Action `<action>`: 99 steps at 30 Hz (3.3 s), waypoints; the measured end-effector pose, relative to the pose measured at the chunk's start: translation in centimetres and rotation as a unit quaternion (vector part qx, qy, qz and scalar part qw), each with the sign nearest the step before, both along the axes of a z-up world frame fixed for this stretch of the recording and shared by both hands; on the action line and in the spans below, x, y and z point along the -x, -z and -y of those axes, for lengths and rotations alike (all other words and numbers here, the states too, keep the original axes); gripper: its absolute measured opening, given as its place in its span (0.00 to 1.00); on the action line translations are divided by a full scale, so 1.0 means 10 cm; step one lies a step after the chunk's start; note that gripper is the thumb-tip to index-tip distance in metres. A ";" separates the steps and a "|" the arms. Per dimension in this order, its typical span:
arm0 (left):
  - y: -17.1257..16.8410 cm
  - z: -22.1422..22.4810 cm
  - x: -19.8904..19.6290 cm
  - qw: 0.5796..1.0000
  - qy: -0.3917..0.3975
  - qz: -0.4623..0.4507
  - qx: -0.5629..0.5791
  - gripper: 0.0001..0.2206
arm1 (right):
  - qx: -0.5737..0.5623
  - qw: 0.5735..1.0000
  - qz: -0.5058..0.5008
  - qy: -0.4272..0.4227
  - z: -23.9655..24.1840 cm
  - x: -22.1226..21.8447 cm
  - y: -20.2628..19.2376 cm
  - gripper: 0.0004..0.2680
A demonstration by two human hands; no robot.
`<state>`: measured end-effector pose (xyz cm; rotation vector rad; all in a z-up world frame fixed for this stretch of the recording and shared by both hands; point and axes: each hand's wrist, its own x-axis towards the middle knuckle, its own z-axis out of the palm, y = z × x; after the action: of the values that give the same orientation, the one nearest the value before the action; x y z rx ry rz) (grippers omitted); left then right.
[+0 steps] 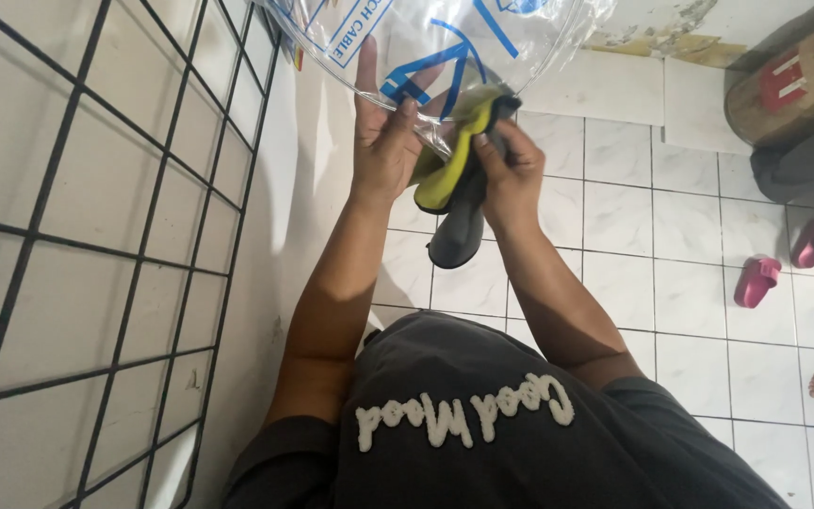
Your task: The person wipes a plastic bag package for a car part with a cloth.
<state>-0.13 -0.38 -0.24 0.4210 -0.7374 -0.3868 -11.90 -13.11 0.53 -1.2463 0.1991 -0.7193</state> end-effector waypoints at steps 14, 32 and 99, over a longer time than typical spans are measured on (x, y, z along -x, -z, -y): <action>0.04 -0.04 -0.05 1.000 -0.016 -0.006 -0.012 0.33 | 0.133 0.988 0.028 -0.069 -0.09 -0.03 0.07 0.06; -0.11 -0.05 -0.13 0.999 -0.012 -0.053 0.006 0.36 | -0.331 0.910 0.146 -0.205 0.33 0.15 0.33 0.21; 0.02 -0.12 0.08 0.999 0.018 -0.047 -0.020 0.33 | -0.194 0.971 0.136 0.013 0.71 -0.01 -0.22 0.08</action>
<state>-0.89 0.78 -0.43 0.4243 -0.6467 -0.4539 -11.76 -20.18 2.75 -0.7646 0.1237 -0.8209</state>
